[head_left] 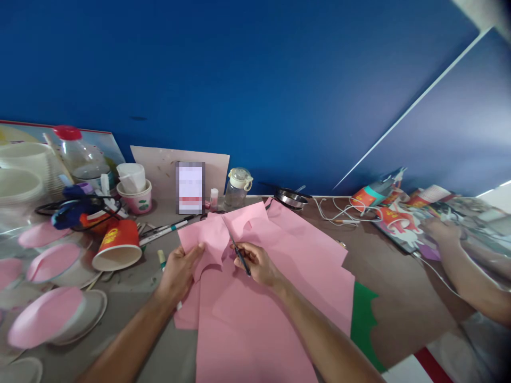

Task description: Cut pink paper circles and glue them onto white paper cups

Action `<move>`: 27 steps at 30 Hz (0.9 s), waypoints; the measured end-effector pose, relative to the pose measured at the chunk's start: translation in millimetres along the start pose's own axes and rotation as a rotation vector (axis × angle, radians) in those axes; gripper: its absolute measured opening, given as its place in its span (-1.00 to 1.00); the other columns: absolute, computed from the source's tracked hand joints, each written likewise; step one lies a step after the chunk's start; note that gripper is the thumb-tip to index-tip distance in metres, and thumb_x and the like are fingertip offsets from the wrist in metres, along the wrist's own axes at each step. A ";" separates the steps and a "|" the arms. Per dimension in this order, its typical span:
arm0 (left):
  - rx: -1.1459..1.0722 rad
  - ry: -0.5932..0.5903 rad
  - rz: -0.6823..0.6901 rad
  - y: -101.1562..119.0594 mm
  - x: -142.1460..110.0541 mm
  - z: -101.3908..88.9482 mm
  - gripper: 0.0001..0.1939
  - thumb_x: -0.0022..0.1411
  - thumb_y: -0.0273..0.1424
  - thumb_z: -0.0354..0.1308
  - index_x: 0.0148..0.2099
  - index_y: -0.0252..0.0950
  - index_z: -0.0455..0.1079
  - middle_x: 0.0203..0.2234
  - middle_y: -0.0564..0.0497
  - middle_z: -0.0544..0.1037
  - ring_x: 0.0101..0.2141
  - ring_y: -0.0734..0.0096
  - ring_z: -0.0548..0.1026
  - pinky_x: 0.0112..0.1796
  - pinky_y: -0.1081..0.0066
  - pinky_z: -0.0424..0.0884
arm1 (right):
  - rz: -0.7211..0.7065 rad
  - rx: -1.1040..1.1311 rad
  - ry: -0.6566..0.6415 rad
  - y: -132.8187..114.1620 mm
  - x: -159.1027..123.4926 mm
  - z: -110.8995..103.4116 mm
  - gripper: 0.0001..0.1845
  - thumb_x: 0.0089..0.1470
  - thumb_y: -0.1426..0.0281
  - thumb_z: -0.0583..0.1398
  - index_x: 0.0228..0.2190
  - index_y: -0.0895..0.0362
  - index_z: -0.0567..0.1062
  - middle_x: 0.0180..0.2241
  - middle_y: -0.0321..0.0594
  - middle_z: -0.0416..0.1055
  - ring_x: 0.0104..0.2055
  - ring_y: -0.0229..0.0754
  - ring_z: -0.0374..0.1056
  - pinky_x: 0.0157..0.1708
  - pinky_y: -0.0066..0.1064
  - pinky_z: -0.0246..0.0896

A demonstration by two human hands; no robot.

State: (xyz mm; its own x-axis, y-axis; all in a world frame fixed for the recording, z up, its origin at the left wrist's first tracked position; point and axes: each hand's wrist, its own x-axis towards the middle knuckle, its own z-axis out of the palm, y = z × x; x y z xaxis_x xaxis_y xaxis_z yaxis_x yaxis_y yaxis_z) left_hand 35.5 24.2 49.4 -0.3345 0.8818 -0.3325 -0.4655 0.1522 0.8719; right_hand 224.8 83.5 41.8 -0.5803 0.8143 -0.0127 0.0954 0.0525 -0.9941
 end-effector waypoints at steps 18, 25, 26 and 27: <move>0.190 0.142 0.085 8.1 -9.8 8.5 -0.78 -0.16 -0.33 0.34 -0.56 -0.26 0.33 -0.90 0.21 0.20 -0.80 0.51 0.17 -0.75 0.52 -0.08 | 0.027 0.026 -0.042 4.2 0.6 0.1 -0.61 -0.07 0.24 0.31 -0.22 0.21 0.48 -0.51 -0.35 0.23 -0.48 -0.34 0.13 -0.46 -0.47 0.06; 0.287 0.148 0.126 -1.8 -1.3 1.1 -0.76 -0.09 -0.28 0.30 -0.49 -0.32 0.35 -0.75 0.13 0.39 -0.74 0.53 0.24 -0.70 0.52 0.10 | 0.018 -0.030 -0.044 5.2 1.2 -1.3 -0.71 -0.05 0.26 0.28 -0.31 0.21 0.47 -0.52 -0.37 0.17 -0.49 -0.34 0.09 -0.47 -0.47 0.02; 0.289 0.151 0.131 -3.6 0.2 -0.3 -0.76 -0.09 -0.28 0.30 -0.48 -0.32 0.35 -0.73 0.12 0.41 -0.72 0.52 0.26 -0.69 0.52 0.12 | 0.009 -0.049 -0.042 5.4 1.1 -1.5 -0.73 -0.04 0.27 0.27 -0.34 0.20 0.47 -0.53 -0.37 0.17 -0.49 -0.35 0.08 -0.47 -0.48 0.01; 0.285 0.155 0.133 -5.1 1.4 -1.5 -0.77 -0.09 -0.29 0.30 -0.49 -0.31 0.35 -0.72 0.12 0.42 -0.71 0.51 0.27 -0.68 0.52 0.13 | 0.003 -0.062 -0.038 5.6 1.1 -1.8 -0.75 -0.03 0.27 0.26 -0.35 0.20 0.47 -0.53 -0.37 0.17 -0.49 -0.35 0.07 -0.48 -0.48 0.00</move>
State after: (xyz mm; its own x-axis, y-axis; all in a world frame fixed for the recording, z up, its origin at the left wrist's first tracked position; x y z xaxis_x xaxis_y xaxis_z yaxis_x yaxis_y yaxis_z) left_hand 36.2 24.0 43.9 -0.5078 0.8271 -0.2410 -0.1690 0.1787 0.9693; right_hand 226.2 85.6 36.4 -0.6101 0.7921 -0.0208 0.1463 0.0868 -0.9854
